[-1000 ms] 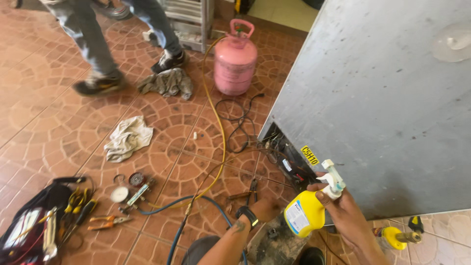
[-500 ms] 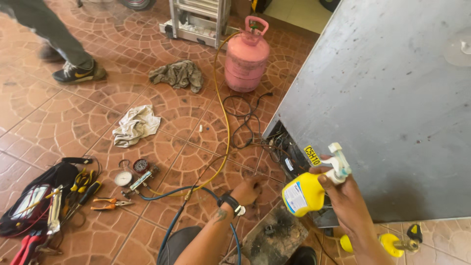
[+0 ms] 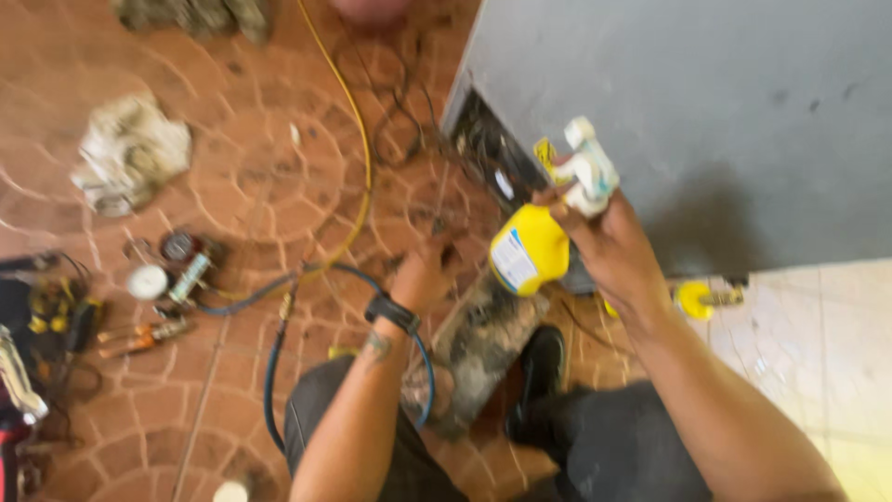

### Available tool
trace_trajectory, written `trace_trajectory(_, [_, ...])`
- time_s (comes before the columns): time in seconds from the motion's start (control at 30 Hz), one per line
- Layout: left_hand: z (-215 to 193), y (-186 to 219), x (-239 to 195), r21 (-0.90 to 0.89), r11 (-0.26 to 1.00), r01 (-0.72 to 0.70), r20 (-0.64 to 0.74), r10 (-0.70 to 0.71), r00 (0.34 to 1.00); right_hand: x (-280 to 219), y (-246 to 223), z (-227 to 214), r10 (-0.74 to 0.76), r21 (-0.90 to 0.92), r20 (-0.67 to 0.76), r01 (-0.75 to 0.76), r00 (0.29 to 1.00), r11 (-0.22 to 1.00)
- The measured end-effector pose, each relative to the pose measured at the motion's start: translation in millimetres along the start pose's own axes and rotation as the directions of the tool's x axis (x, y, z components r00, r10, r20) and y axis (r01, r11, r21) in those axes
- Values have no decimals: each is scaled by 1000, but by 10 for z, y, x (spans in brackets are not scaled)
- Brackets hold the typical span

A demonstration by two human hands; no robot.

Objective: The person sits on the floor and sprays a yellow cleaning solution onto the exposed internal components of an air conditioning unit. They then pick up a small metal part, inspect it, and spray it with the solution before placing it back on the floor.

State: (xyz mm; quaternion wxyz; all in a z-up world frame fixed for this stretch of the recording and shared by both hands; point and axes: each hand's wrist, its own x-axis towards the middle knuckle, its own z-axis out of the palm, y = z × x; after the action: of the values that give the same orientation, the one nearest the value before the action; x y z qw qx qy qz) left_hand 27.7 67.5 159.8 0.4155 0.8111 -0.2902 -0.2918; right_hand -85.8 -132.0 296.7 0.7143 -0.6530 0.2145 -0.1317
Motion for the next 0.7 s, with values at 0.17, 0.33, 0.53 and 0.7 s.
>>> trace_trajectory(0.17, [-213, 299, -292, 75, 995, -73, -103, 81, 991, 168, 372, -154, 112, -198, 69, -96, 991, 975])
trace_trajectory(0.33, [-730, 672, -678, 123, 992, -19, -163, 39, 986, 444, 1124, -288, 210, -182, 57, -197, 976, 963])
trace_trajectory(0.53, [-1323, 754, -673, 397, 901, 173, -259, -71, 963, 790, 2081, -163, 189, -116, 103, -177, 977, 977])
trace_trajectory(0.7, [-1495, 308, -522, 609, 779, 148, -285, 41, 958, 1042, 2272, 155, 199, -148, 188, -173, 962, 974])
